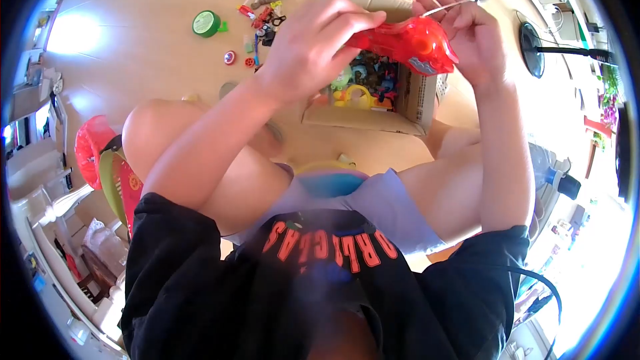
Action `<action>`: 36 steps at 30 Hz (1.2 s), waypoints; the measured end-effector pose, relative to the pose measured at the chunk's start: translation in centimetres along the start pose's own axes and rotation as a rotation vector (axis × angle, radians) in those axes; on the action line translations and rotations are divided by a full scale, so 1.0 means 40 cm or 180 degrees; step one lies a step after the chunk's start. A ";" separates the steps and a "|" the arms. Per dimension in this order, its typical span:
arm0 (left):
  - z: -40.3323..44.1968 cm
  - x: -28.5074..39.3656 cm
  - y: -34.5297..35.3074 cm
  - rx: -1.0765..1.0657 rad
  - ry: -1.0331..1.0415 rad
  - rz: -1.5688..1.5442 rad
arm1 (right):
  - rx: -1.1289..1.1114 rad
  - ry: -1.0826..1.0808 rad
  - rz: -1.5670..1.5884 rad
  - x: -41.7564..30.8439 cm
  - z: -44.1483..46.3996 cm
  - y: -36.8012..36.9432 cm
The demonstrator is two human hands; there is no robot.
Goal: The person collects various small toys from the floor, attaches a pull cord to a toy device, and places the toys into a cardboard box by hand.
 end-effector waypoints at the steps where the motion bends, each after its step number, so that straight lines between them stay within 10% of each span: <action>1: 0.001 -0.009 -0.001 -0.0028 0.0022 0.0080 | 0.0506 -0.0117 -0.0047 -0.013 0.006 -0.007; 4: -0.015 -0.036 0.006 -0.0156 0.0109 0.0158 | -0.0140 -0.0678 0.0236 -0.045 0.019 -0.054; 14: -0.037 -0.034 0.050 -0.0392 0.0520 -0.0093 | 0.1636 -0.0604 -0.0322 -0.049 -0.013 -0.093; 21: -0.050 0.003 0.058 -0.0600 -0.0392 -0.0275 | 0.1389 -0.0641 -0.0659 -0.050 -0.029 -0.122; 36: -0.047 0.014 0.101 -0.0993 0.0452 -0.0140 | 0.1676 -0.0872 -0.1227 -0.097 -0.029 -0.106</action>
Point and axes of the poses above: each hand's wrist, its own z-axis towards the middle knuckle, its own y-axis out of the palm, x = y × z, the point moved 1 cm from there along z, towards the middle knuckle, and after that the axes turned 9 degrees about y, right-handed, at the moved point
